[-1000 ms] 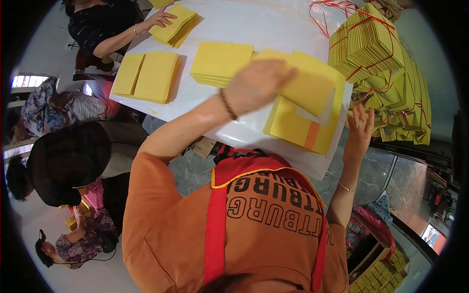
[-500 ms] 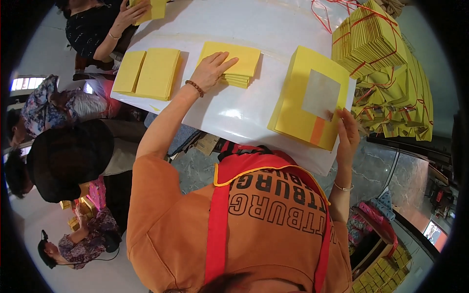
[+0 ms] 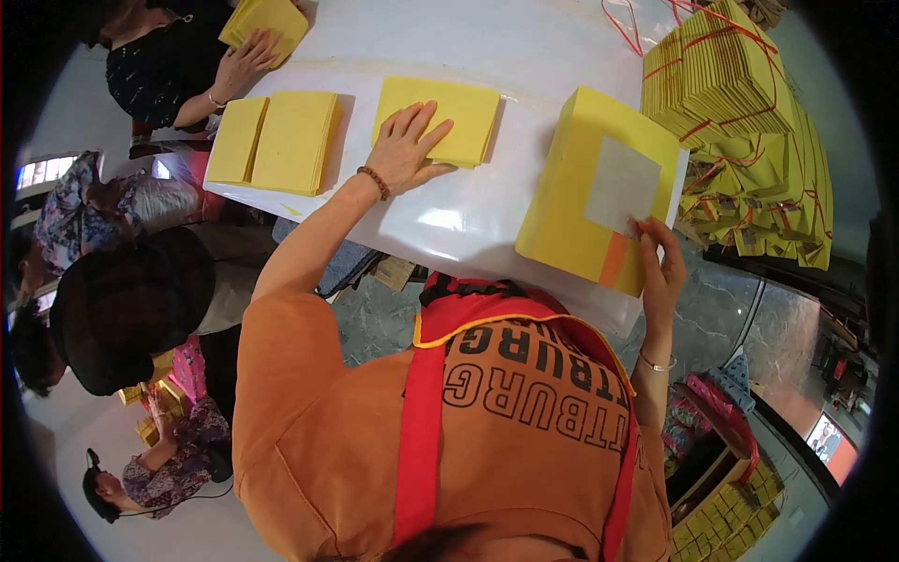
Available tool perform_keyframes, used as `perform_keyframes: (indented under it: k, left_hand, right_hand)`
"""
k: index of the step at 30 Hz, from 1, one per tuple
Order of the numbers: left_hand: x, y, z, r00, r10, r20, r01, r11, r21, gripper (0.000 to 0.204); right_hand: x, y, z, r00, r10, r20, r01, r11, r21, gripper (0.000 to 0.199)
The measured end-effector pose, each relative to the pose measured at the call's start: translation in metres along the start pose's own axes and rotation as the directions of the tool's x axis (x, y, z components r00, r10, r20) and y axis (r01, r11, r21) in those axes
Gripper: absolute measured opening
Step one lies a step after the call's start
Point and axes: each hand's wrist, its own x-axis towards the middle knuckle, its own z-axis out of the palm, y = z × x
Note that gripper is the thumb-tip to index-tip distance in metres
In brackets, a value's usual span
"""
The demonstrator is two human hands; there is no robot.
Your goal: Folding sheets of yellow joss paper and organizing them into stacks.
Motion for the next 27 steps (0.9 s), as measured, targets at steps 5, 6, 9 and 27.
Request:
perform_keyframes:
  k: [5, 6, 9, 27]
  left_hand:
    - [0.003, -0.008, 0.003, 0.999, 0.027, -0.029, -0.026, 0.998, 0.051, 0.066]
    - [0.005, -0.01, 0.0, 0.999, 0.037, -0.029, -0.035, 0.998, 0.051, 0.066]
    - [0.011, -0.011, -0.019, 0.993, 0.094, 0.071, -0.105, 0.979, 0.174, 0.069]
    - [0.063, 0.173, -0.072, 0.854, 0.509, -0.111, -0.514, 0.791, -0.33, 0.045]
  right_hand:
    - [0.008, -0.004, -0.003, 0.999, -0.049, 0.003, 0.049, 0.998, -0.034, 0.023]
    - [0.01, -0.007, -0.005, 0.995, -0.101, 0.015, 0.102, 0.992, -0.08, 0.023]
    - [0.014, -0.015, -0.009, 0.953, -0.295, 0.069, 0.302, 0.901, -0.311, 0.022]
    - [0.017, 0.019, -0.008, 0.939, -0.309, 0.151, 0.33, 0.933, -0.142, 0.014]
